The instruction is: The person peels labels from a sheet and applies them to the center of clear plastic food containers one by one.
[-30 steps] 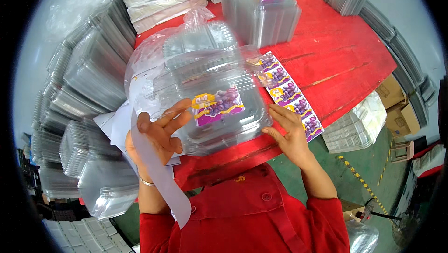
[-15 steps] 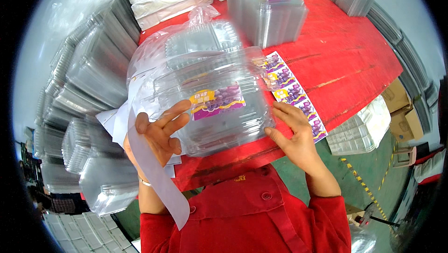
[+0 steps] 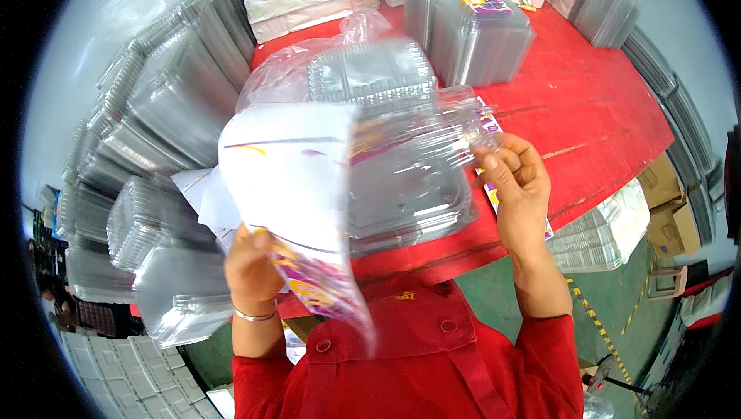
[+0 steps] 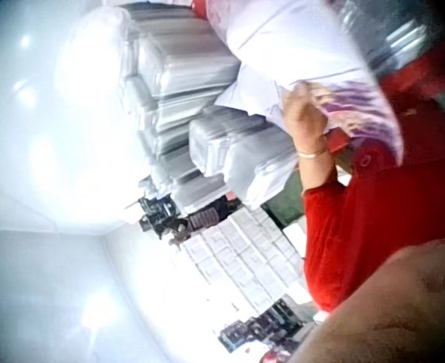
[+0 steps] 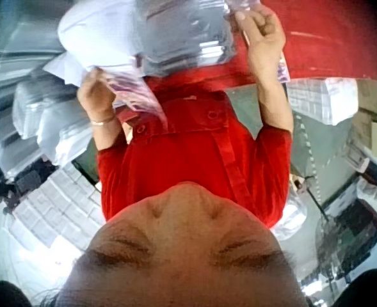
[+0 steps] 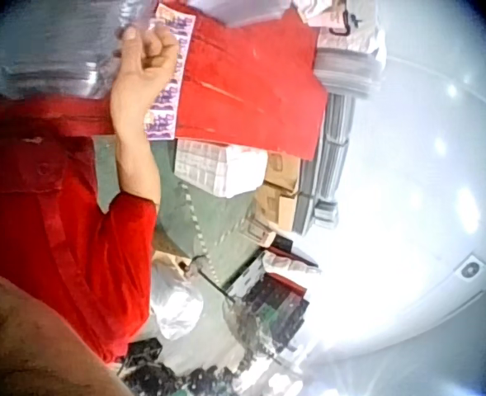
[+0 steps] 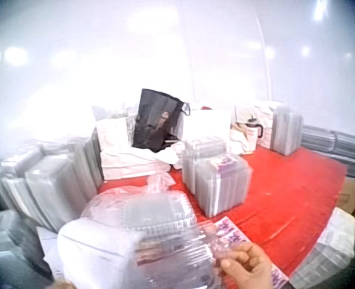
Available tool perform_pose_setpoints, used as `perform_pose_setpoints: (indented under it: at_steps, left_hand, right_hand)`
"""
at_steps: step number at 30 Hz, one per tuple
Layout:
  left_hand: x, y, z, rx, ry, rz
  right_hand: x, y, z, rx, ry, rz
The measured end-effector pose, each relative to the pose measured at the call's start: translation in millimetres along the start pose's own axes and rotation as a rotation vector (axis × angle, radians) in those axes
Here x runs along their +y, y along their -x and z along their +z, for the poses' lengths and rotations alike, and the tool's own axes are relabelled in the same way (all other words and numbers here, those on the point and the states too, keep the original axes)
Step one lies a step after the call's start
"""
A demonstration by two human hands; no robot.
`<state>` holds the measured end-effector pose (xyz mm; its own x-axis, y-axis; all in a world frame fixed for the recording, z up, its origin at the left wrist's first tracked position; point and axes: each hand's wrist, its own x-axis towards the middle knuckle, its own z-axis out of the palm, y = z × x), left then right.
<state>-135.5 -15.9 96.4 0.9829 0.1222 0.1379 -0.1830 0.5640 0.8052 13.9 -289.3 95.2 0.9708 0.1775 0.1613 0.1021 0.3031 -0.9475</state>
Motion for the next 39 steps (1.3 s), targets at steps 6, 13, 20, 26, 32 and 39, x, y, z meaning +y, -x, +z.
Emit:
perform_pose_setpoints:
  at_steps: [6, 13, 20, 26, 32, 39]
  left_hand:
    - [-12.2, 9.0, 35.4, -0.098, -0.218, -0.039]
    - [-27.4, -16.3, 40.4, -0.209, -0.571, -0.054]
    - [-30.8, -28.6, 45.1, -0.173, -0.393, 0.014]
    - [-30.6, -28.4, 45.1, -0.243, -0.308, -0.097]
    - [-34.9, -26.8, 46.9, -0.201, -0.28, -0.117]
    - [-43.2, -23.4, 40.5, -0.156, -0.17, -0.134]
  right_hand:
    - [-11.3, -8.0, 15.0, -0.047, -0.015, -0.053]
    - [-30.3, 10.1, -0.7, -0.118, 0.22, -0.037]
    - [-37.3, 42.0, 24.9, -0.2, 0.441, -0.355]
    - [-44.8, 20.1, 59.5, -0.225, 0.141, -0.202]
    - [-52.7, 3.5, 56.9, -0.101, 0.58, -0.294]
    - [-55.6, 43.1, 52.9, -0.125, 0.706, -0.372]
